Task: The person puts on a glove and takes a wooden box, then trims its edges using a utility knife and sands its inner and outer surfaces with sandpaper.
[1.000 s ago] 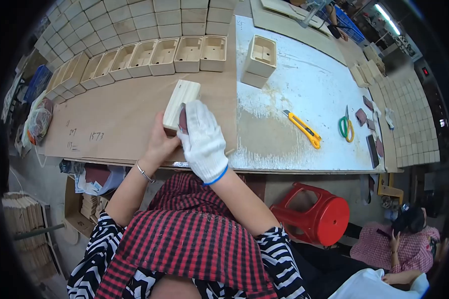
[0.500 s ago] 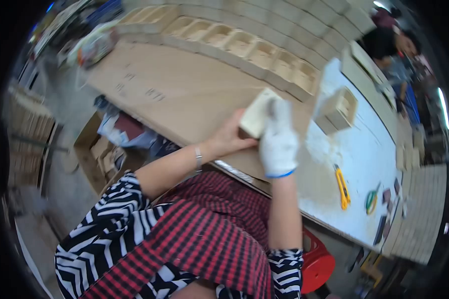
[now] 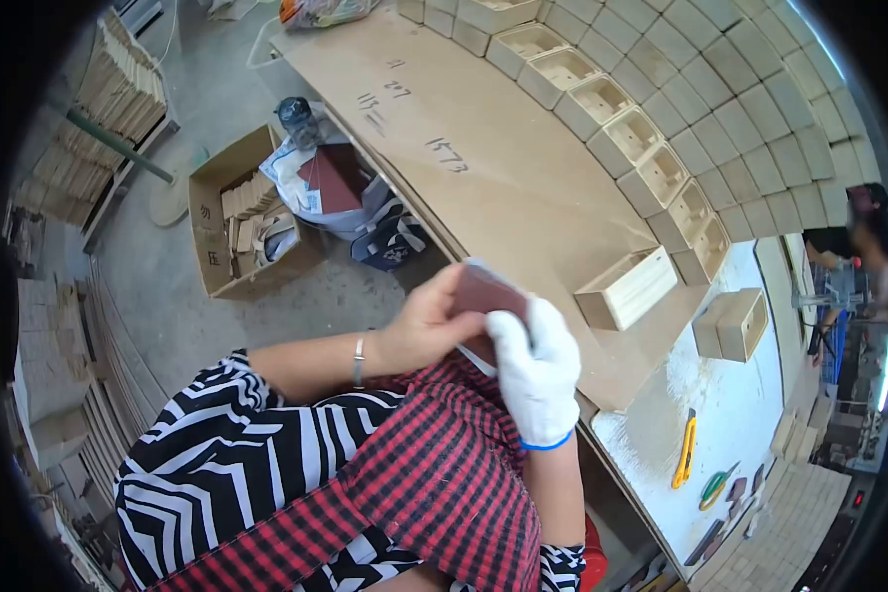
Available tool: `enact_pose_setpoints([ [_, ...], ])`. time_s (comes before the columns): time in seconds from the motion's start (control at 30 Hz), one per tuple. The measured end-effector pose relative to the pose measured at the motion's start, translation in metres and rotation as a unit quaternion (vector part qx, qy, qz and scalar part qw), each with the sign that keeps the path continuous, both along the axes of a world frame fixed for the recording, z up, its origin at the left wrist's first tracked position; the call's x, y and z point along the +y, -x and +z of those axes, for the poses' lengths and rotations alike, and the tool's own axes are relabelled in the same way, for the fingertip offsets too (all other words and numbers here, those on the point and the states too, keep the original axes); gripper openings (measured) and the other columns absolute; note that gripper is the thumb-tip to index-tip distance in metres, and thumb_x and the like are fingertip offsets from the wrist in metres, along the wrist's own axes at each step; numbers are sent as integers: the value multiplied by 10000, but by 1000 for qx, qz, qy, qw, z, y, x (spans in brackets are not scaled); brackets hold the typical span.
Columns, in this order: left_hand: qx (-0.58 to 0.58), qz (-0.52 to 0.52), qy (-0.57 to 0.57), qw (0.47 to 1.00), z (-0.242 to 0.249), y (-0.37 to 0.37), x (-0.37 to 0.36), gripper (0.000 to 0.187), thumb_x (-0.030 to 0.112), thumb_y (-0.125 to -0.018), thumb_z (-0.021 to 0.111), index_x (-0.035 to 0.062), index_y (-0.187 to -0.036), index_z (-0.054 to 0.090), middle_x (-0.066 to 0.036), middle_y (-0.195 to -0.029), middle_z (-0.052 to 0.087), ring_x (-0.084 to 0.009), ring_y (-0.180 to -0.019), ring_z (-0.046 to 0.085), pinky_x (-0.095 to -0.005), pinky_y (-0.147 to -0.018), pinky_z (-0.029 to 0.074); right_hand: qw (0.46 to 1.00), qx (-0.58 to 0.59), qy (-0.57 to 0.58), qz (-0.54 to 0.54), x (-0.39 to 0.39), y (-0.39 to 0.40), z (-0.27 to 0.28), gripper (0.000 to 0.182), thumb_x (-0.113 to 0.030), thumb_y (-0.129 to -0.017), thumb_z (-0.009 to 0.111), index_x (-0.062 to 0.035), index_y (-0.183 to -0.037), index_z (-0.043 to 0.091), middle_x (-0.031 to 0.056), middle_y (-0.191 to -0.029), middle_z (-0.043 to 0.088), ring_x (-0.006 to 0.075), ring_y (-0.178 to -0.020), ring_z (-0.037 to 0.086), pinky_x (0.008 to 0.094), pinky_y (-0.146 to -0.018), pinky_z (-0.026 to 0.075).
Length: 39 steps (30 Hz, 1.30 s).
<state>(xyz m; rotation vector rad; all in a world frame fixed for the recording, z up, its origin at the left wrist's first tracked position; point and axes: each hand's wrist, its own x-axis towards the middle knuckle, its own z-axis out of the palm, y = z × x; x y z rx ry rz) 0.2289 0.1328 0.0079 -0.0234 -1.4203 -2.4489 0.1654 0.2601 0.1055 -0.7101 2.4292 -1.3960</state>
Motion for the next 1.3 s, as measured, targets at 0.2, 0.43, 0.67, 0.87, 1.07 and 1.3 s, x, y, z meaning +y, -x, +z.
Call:
enact_pose_setpoints([
  [0.2, -234, 168, -25, 957, -142, -82, -79, 321, 17, -926, 610, -3, -1237, 533, -95, -1155, 653, -164, -1051, 617, -329, -937, 497, 965, 237, -95, 61, -15, 10, -31, 367, -76, -820, 686, -39, -1184, 660, 152, -1086, 675, 271, -999, 654, 340, -900, 501],
  [0.43, -498, 241, -43, 832, -279, -141, -143, 378, 4, -866, 664, -12, -1233, 573, -110, -1073, 679, -209, -930, 661, -330, -822, 537, 894, 407, -153, 110, -31, 32, -67, 425, -96, -768, 742, -55, -1183, 662, 149, -1143, 666, 309, -1058, 631, 400, -935, 485],
  [0.67, -552, 252, -69, 792, -329, -131, -168, 484, -12, -851, 671, 19, -1320, 553, -112, -1076, 686, -213, -869, 678, -342, -736, 558, 907, 383, -127, 121, -33, 45, -77, 439, -90, -752, 745, -54, -1182, 662, 165, -1190, 646, 336, -1080, 619, 422, -950, 474],
  [0.87, -555, 281, -111, 775, -331, -118, -172, 534, -24, -844, 670, 55, -1357, 544, -105, -1073, 687, -210, -834, 682, -367, -632, 556, 905, 385, -140, 118, -34, 44, -77, 442, -78, -750, 742, -47, -1184, 662, 174, -1196, 642, 346, -1096, 611, 426, -956, 475],
  [1.07, -569, 323, -119, 747, -350, -127, -186, 525, -28, -836, 674, 63, -1340, 561, -99, -1067, 686, -223, -820, 679, -370, -600, 547, 902, 387, -142, 125, -36, 41, -74, 438, -68, -759, 732, -43, -1191, 660, 181, -1206, 637, 355, -1109, 604, 430, -961, 474],
  [1.3, -592, 320, -110, 732, -354, -138, -192, 476, -22, -827, 686, 62, -1287, 601, -89, -1035, 690, -215, -798, 674, -360, -570, 536, 902, 390, -140, 126, -38, 42, -74, 439, -62, -758, 728, -39, -1191, 660, 187, -1203, 636, 362, -1109, 603, 437, -963, 474],
])
